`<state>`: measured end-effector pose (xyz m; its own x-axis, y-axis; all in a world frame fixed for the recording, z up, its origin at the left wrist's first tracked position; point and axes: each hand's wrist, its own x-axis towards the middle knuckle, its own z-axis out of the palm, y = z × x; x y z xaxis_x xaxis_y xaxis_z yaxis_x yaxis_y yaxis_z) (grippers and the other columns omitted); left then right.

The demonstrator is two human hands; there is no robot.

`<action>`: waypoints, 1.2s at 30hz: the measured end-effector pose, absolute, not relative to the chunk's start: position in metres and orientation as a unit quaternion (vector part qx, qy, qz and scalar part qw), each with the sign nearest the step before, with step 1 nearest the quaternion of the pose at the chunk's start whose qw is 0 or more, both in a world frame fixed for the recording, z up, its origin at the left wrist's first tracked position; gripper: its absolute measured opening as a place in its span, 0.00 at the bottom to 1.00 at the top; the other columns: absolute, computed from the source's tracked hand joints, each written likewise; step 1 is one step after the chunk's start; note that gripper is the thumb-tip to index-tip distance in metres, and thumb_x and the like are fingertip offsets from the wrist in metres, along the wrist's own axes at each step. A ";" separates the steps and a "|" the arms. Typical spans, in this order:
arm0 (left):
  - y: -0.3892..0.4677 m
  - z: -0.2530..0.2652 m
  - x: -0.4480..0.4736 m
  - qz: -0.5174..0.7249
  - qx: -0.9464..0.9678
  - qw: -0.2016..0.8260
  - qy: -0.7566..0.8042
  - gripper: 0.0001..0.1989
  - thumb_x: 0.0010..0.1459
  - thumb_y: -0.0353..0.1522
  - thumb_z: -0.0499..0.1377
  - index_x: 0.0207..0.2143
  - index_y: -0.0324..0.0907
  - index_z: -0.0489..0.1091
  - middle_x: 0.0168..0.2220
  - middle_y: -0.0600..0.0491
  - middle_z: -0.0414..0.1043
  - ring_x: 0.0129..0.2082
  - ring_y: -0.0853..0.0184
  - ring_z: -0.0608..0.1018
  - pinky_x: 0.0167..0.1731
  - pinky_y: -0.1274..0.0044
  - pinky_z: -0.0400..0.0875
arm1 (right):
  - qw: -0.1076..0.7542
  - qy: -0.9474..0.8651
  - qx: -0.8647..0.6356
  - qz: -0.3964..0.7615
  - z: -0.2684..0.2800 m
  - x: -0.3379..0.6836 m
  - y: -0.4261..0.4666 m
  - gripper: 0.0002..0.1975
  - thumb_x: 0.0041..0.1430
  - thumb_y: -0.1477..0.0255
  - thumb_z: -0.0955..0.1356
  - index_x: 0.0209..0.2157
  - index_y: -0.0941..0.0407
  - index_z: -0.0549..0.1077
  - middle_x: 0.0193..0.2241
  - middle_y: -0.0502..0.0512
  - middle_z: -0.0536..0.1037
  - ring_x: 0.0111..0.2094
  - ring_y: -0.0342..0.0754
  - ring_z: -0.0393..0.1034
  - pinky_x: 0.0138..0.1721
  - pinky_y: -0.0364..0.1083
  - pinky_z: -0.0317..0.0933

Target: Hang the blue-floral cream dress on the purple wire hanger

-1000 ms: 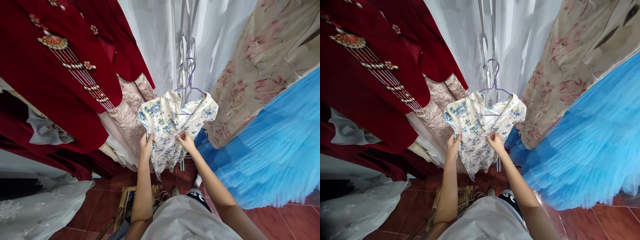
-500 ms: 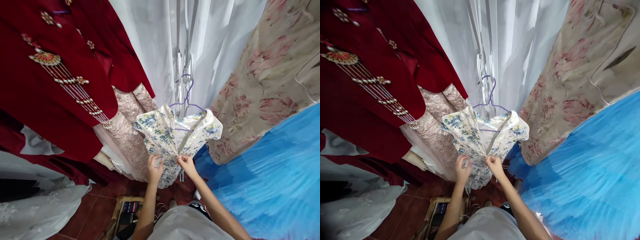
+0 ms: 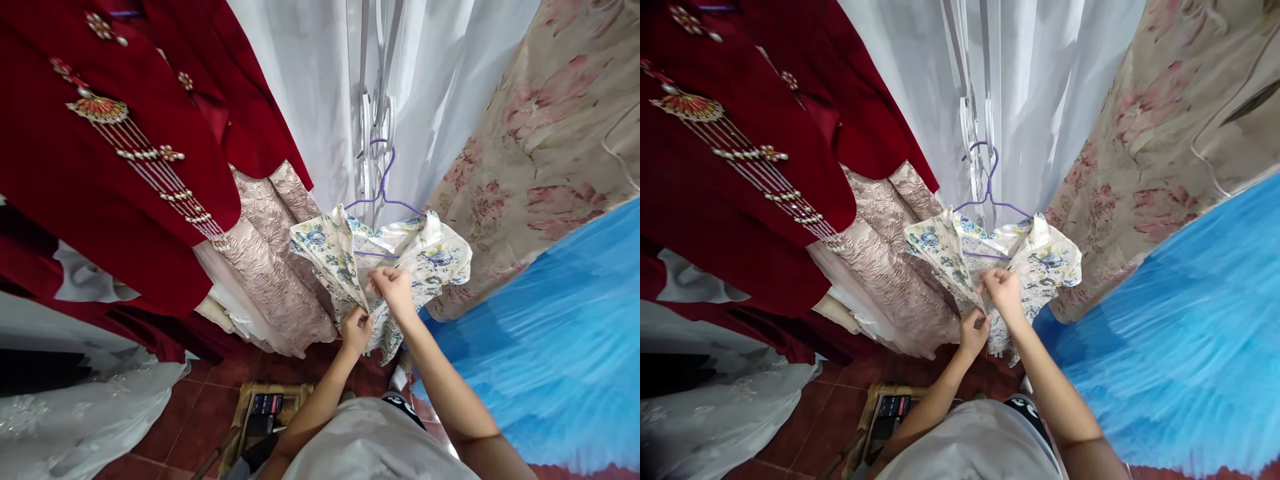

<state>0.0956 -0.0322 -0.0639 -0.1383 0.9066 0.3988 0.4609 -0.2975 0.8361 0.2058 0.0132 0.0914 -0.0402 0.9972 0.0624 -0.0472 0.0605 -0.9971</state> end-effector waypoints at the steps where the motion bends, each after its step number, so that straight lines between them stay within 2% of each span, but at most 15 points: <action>1: -0.036 -0.064 0.098 0.518 0.606 0.224 0.560 0.13 0.60 0.36 0.59 0.24 0.43 0.65 0.23 0.55 0.68 0.27 0.68 0.70 0.33 0.75 0.66 | 0.497 -0.541 -0.453 0.506 0.104 0.209 0.014 0.17 0.54 0.60 0.70 0.19 0.57 0.74 0.14 0.53 0.75 0.14 0.41 0.54 0.16 0.42 0.49; 4: -0.043 -0.061 0.097 0.529 0.588 0.251 0.557 0.12 0.60 0.37 0.60 0.26 0.43 0.67 0.25 0.54 0.70 0.27 0.68 0.71 0.34 0.76 0.68 | 0.406 -0.615 -0.438 0.515 0.110 0.220 0.001 0.18 0.56 0.60 0.71 0.18 0.57 0.75 0.13 0.52 0.74 0.13 0.40 0.54 0.16 0.42 0.48; 7: -0.048 -0.056 0.088 0.529 0.603 0.256 0.539 0.11 0.61 0.37 0.60 0.28 0.42 0.70 0.27 0.52 0.73 0.29 0.67 0.74 0.35 0.75 0.68 | 0.340 -0.631 -0.488 0.498 0.071 0.228 -0.024 0.21 0.56 0.58 0.71 0.17 0.57 0.74 0.12 0.52 0.73 0.13 0.41 0.55 0.18 0.42 0.48; 12: -0.057 -0.053 0.080 0.526 0.630 0.253 0.512 0.07 0.63 0.34 0.58 0.33 0.43 0.74 0.31 0.50 0.76 0.33 0.64 0.77 0.38 0.74 0.70 | 0.396 -0.602 -0.557 0.413 -0.001 0.220 -0.048 0.16 0.54 0.57 0.71 0.26 0.56 0.74 0.20 0.53 0.77 0.21 0.47 0.68 0.23 0.43 0.57; 16: -0.059 -0.053 0.082 0.525 0.640 0.256 0.500 0.08 0.63 0.33 0.57 0.33 0.43 0.75 0.32 0.50 0.76 0.33 0.64 0.77 0.38 0.75 0.69 | 0.416 -0.596 -0.563 0.394 -0.013 0.215 -0.050 0.15 0.56 0.57 0.70 0.25 0.55 0.71 0.19 0.52 0.75 0.21 0.47 0.68 0.25 0.44 0.57; 19: -0.055 -0.054 0.082 0.519 0.641 0.252 0.506 0.08 0.63 0.31 0.57 0.31 0.43 0.74 0.30 0.51 0.75 0.32 0.64 0.76 0.37 0.75 0.69 | 0.413 -0.561 -0.532 0.481 -0.008 0.216 -0.049 0.17 0.53 0.56 0.71 0.22 0.54 0.70 0.17 0.52 0.75 0.18 0.46 0.64 0.22 0.44 0.56; 22: -0.048 -0.058 0.084 0.516 0.636 0.263 0.510 0.08 0.62 0.32 0.58 0.29 0.42 0.71 0.29 0.52 0.74 0.31 0.65 0.75 0.35 0.76 0.68 | 0.415 -0.504 -0.510 0.560 0.003 0.215 -0.044 0.17 0.52 0.57 0.71 0.20 0.55 0.71 0.16 0.54 0.76 0.14 0.45 0.61 0.18 0.44 0.53; 24: -0.044 -0.061 0.089 0.520 0.634 0.272 0.503 0.09 0.63 0.33 0.58 0.29 0.42 0.71 0.30 0.51 0.73 0.31 0.65 0.75 0.35 0.75 0.69 | 0.455 -0.471 -0.508 0.560 0.018 0.214 -0.033 0.17 0.51 0.59 0.72 0.18 0.55 0.72 0.15 0.55 0.76 0.13 0.44 0.60 0.17 0.45 0.52; 29: -0.041 -0.062 0.120 0.536 0.624 0.279 0.495 0.09 0.64 0.33 0.56 0.29 0.42 0.68 0.30 0.51 0.71 0.30 0.67 0.72 0.34 0.75 0.68 | 0.573 -0.446 -0.457 0.513 0.086 0.209 0.014 0.14 0.51 0.63 0.73 0.18 0.56 0.73 0.14 0.52 0.74 0.12 0.42 0.58 0.15 0.44 0.51; 32: -0.045 -0.053 0.140 0.515 0.635 0.292 0.497 0.09 0.64 0.31 0.56 0.29 0.42 0.67 0.29 0.54 0.70 0.30 0.69 0.71 0.34 0.77 0.67 | 0.641 -0.462 -0.431 0.437 0.133 0.208 0.037 0.13 0.53 0.64 0.73 0.20 0.56 0.74 0.14 0.50 0.74 0.12 0.42 0.58 0.16 0.43 0.53; 36: -0.051 -0.047 0.149 0.495 0.652 0.305 0.486 0.07 0.63 0.30 0.57 0.30 0.41 0.68 0.30 0.54 0.70 0.31 0.69 0.72 0.35 0.77 0.67 | 0.685 -0.487 -0.396 0.368 0.177 0.205 0.049 0.15 0.55 0.66 0.72 0.18 0.56 0.72 0.13 0.49 0.72 0.13 0.41 0.58 0.17 0.43 0.55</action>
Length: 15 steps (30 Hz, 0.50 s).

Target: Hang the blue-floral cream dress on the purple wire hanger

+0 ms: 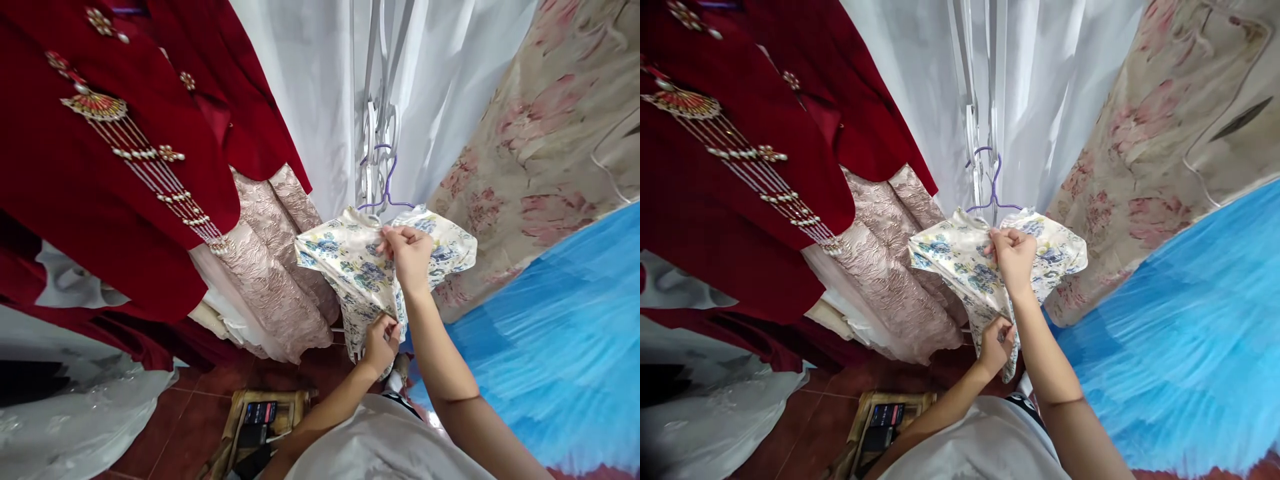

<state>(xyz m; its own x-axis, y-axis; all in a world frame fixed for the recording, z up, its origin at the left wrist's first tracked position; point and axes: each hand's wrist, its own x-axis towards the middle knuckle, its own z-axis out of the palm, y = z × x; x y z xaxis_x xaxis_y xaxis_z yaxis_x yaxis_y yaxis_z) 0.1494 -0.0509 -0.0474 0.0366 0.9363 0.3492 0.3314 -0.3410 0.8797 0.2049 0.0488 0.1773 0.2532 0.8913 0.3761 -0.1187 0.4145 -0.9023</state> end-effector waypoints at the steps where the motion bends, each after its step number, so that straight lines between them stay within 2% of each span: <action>1: -0.053 -0.049 0.148 0.490 0.654 0.307 0.488 0.07 0.62 0.29 0.57 0.29 0.41 0.68 0.30 0.54 0.70 0.31 0.69 0.71 0.34 0.77 0.66 | 0.692 -0.489 -0.387 0.362 0.183 0.204 0.049 0.15 0.55 0.67 0.72 0.18 0.56 0.72 0.13 0.49 0.73 0.13 0.40 0.58 0.17 0.42 0.54; 5: -0.057 -0.059 0.136 0.480 0.646 0.313 0.504 0.08 0.63 0.30 0.57 0.29 0.41 0.68 0.29 0.54 0.70 0.30 0.69 0.72 0.33 0.78 0.66 | 0.700 -0.486 -0.371 0.370 0.188 0.202 0.047 0.13 0.56 0.65 0.72 0.22 0.57 0.74 0.15 0.48 0.74 0.13 0.39 0.57 0.16 0.41 0.51; 8: -0.047 -0.042 0.118 0.509 0.649 0.293 0.484 0.07 0.64 0.33 0.58 0.33 0.40 0.72 0.32 0.51 0.73 0.32 0.68 0.74 0.34 0.78 0.69 | 0.690 -0.480 -0.365 0.402 0.176 0.200 0.040 0.13 0.56 0.64 0.73 0.24 0.57 0.74 0.14 0.46 0.72 0.13 0.39 0.56 0.16 0.41 0.51; 10: -0.029 -0.008 0.102 0.561 0.648 0.260 0.444 0.07 0.66 0.34 0.57 0.39 0.40 0.73 0.35 0.50 0.75 0.34 0.67 0.76 0.36 0.77 0.70 | 0.688 -0.474 -0.368 0.409 0.168 0.199 0.032 0.13 0.56 0.63 0.72 0.24 0.57 0.74 0.13 0.45 0.71 0.13 0.39 0.56 0.16 0.41 0.50; 12: -0.006 0.042 0.084 0.620 0.634 0.204 0.414 0.11 0.68 0.35 0.55 0.49 0.41 0.71 0.33 0.51 0.74 0.31 0.68 0.75 0.35 0.77 0.71 | 0.689 -0.474 -0.374 0.401 0.164 0.198 0.025 0.13 0.57 0.64 0.72 0.24 0.56 0.74 0.13 0.45 0.71 0.13 0.39 0.57 0.17 0.41 0.50; 13: 0.006 0.069 0.076 0.621 0.651 0.184 0.395 0.15 0.69 0.35 0.54 0.55 0.41 0.69 0.32 0.53 0.74 0.31 0.69 0.76 0.35 0.77 0.72 | 0.690 -0.477 -0.374 0.395 0.164 0.199 0.021 0.13 0.57 0.64 0.72 0.24 0.56 0.74 0.13 0.46 0.71 0.13 0.39 0.57 0.17 0.41 0.50; 15: 0.028 0.121 0.065 0.588 0.712 0.138 0.360 0.17 0.70 0.35 0.52 0.58 0.43 0.67 0.32 0.53 0.75 0.31 0.69 0.76 0.36 0.77 0.72 | 0.692 -0.488 -0.370 0.382 0.168 0.200 0.018 0.13 0.57 0.63 0.72 0.25 0.56 0.74 0.13 0.46 0.71 0.13 0.39 0.57 0.17 0.41 0.50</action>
